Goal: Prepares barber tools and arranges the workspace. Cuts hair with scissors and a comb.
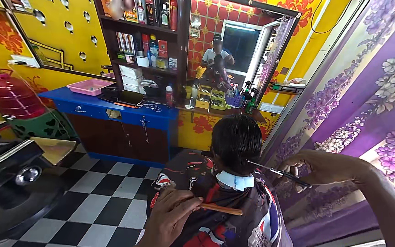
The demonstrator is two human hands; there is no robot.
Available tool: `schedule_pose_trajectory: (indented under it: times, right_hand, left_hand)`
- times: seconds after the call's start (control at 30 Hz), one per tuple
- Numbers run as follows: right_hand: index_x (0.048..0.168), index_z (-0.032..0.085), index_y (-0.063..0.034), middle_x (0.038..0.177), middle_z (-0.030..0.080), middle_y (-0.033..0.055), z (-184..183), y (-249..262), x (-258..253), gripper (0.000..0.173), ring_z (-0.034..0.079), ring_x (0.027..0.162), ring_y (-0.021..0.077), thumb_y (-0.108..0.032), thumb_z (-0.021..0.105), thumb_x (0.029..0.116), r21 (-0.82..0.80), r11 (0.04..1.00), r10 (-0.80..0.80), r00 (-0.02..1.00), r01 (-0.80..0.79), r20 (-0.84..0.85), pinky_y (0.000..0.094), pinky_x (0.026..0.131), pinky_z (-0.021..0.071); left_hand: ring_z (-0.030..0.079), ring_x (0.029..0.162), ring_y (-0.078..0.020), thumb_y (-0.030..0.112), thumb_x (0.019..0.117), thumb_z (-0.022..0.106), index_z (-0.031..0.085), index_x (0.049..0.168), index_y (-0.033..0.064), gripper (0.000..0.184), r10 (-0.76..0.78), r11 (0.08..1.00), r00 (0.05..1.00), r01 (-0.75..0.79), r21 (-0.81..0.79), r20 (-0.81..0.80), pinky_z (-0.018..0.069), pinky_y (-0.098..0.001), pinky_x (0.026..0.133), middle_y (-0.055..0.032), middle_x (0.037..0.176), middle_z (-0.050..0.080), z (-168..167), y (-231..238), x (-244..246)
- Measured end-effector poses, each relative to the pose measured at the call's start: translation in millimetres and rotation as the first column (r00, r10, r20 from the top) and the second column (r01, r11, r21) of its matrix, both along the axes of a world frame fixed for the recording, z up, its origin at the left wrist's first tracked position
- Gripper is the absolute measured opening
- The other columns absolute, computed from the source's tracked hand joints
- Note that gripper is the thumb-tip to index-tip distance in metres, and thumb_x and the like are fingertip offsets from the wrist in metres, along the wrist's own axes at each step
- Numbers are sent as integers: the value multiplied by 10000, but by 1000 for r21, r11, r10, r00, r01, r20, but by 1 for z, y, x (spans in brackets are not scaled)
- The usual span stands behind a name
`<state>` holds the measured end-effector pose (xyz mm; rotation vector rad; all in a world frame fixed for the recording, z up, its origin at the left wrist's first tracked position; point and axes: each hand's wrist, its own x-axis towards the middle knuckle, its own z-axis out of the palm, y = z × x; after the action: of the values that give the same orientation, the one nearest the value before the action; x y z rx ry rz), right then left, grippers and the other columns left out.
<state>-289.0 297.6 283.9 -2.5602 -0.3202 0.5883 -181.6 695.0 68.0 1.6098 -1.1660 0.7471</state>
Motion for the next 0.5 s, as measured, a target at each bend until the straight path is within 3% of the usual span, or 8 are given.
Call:
schedule_pose_trajectory:
  times: [0.2,0.5]
  right_hand:
    - [1104,748,-178,1011,745,-62,10,-1,14,280,681,899,45,-241,836,846,-51,999,11,999,-12,-35,215,817,549]
    - [1111,746,-197,1049,748,-72,17,1,33,313,695,929,58,-284,848,828,-140,987,78,997,-80,-20,244,839,565]
  left_hand:
    - [646,1038,-60,284,1036,604,735,1141,257,170,100,995,968,-92,44,-229,494,-272,942,39,1089,719,-25,46,-22]
    - [645,1020,-79,267,1033,611,746,1138,223,176,167,986,936,-150,77,-311,489,-269,915,-6,1075,718,-41,63,-31]
